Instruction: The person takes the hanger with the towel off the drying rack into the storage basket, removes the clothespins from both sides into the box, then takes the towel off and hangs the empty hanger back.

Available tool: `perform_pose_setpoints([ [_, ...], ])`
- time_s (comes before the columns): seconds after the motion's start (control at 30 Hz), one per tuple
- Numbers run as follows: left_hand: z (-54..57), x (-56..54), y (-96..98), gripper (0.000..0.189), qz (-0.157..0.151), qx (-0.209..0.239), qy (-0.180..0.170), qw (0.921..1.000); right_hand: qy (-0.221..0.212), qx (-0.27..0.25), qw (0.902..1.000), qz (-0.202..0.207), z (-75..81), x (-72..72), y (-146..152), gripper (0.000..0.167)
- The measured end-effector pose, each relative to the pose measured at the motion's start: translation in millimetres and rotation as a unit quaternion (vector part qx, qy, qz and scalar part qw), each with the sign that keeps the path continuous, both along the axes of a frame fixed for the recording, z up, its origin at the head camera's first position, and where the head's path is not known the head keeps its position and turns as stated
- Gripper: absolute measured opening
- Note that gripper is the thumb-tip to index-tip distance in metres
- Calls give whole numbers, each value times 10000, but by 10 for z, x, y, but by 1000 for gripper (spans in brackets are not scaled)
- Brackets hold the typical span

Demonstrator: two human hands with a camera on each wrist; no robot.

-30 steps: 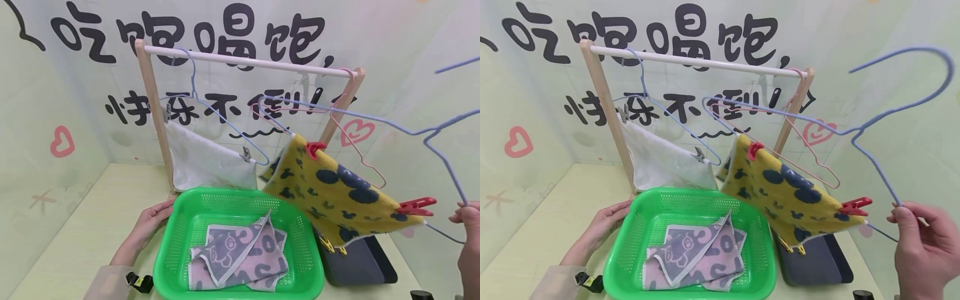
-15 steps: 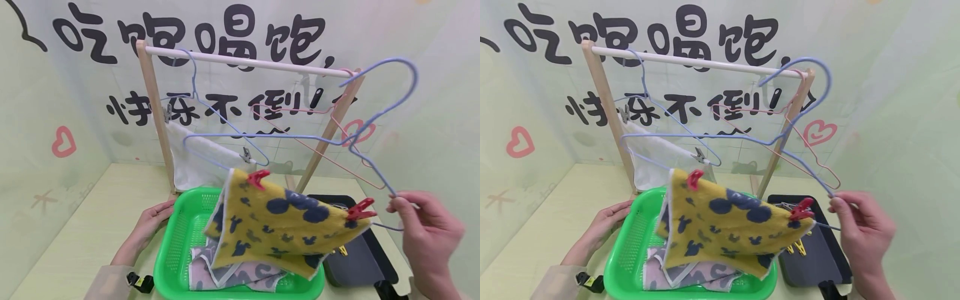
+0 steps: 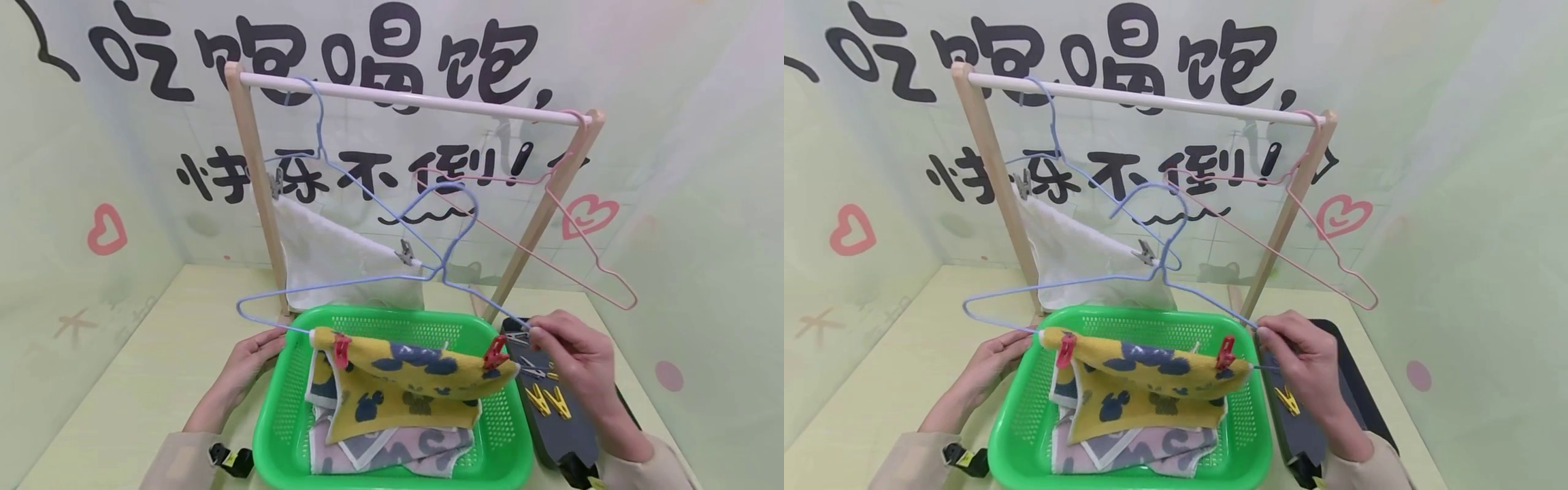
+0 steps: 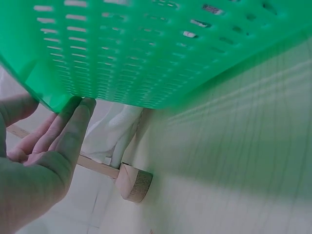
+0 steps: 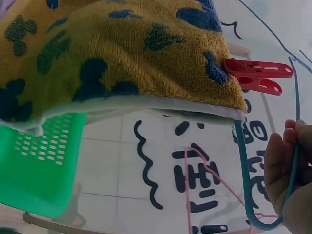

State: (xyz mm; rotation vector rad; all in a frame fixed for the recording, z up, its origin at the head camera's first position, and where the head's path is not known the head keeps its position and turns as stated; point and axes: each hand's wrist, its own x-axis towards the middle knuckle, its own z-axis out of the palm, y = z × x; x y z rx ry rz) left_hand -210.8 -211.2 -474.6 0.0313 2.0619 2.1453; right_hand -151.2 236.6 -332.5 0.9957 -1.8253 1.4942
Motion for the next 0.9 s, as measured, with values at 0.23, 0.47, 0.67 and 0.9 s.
perform_pose_setpoints([
  [0.23, -30, -4, 2, 28, -6, 230, 164, 9996, -495, 846, 9937, -537, -290, -46, -83, 23],
  [0.47, 59, 51, 25, 46, 415, -1008, 673, 9918, -857, 1127, 9884, -546, -490, -105, -159, 27],
  [0.67, 209, 190, -41, 36, 521, -1391, 1270, 9807, -955, 1034, 9878, -669, -670, -134, -180, 27],
  [0.9, 310, 377, -156, 34, -225, -348, 1548, 9871, -1176, 1217, 9788, -1152, -753, -91, -234, 22],
])
